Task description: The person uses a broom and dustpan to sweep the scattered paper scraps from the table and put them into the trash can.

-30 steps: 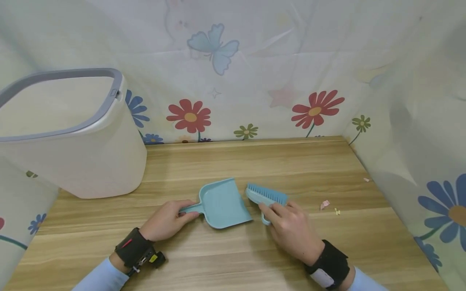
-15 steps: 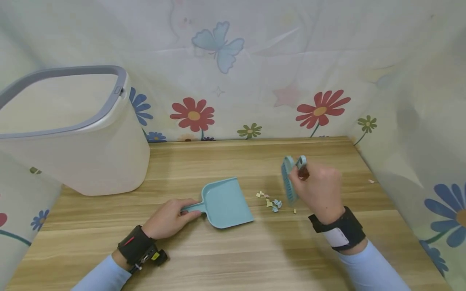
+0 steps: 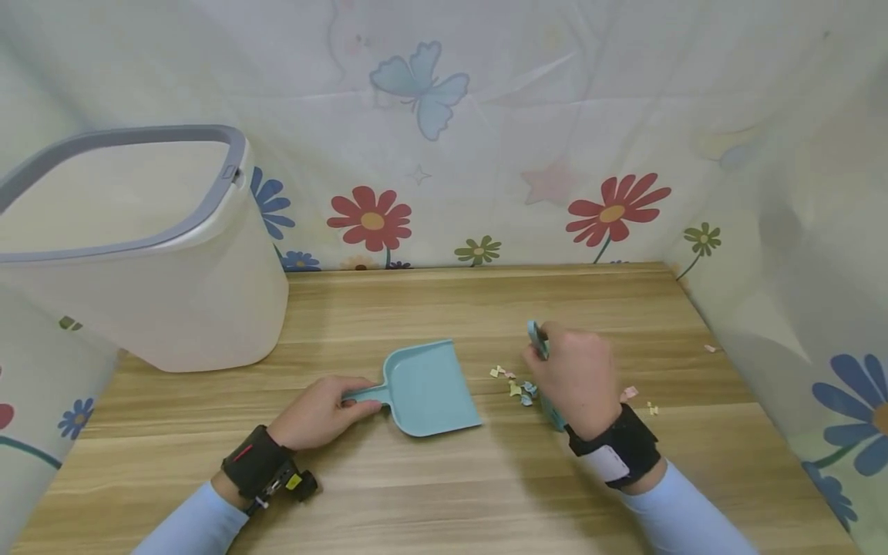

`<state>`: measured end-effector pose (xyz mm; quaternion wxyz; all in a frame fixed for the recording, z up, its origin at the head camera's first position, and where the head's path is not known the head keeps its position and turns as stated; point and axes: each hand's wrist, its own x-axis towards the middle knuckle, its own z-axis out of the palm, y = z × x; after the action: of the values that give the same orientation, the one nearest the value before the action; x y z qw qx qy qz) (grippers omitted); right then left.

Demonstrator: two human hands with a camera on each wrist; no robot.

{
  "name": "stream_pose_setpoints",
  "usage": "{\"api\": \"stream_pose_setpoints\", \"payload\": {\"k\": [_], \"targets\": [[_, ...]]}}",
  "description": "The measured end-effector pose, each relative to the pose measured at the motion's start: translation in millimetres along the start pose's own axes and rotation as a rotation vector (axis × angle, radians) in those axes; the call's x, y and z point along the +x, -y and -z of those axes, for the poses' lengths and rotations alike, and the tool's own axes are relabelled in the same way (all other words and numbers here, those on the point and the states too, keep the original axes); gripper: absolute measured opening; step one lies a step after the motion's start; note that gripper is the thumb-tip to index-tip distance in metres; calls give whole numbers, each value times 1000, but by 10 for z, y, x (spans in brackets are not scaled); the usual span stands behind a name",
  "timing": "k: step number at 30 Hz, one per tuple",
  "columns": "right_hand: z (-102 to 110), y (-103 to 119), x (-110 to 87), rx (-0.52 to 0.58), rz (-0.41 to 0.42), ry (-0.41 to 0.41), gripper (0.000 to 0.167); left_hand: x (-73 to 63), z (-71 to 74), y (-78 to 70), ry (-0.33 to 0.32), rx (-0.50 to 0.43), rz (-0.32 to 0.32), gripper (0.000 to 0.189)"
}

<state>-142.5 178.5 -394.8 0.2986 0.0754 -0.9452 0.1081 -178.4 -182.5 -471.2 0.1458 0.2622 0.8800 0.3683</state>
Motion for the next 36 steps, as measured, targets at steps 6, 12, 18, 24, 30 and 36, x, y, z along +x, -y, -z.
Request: {"api": "stream_pose_setpoints", "payload": {"k": [6, 12, 18, 24, 30, 36], "targets": [[-127, 259, 112, 66, 42, -9, 12, 0, 4, 12, -2, -5, 5, 33], [-137, 342, 246, 212, 9, 14, 12, 6, 12, 14, 4, -14, 17, 32], [-86, 244, 334, 305, 35, 21, 12, 9, 34, 9, 7, -26, 20, 31], [-116, 176, 333, 246, 221, 24, 17, 3, 57, 24, 8, -32, 26, 26], [-163, 215, 219, 163, 407, 100, 21, -2, 82, 55, 3, -39, 34, 28], [-203, 369, 38, 170, 476, 99, 23, -3, 103, 68, 10, -38, 61, 31]]}}
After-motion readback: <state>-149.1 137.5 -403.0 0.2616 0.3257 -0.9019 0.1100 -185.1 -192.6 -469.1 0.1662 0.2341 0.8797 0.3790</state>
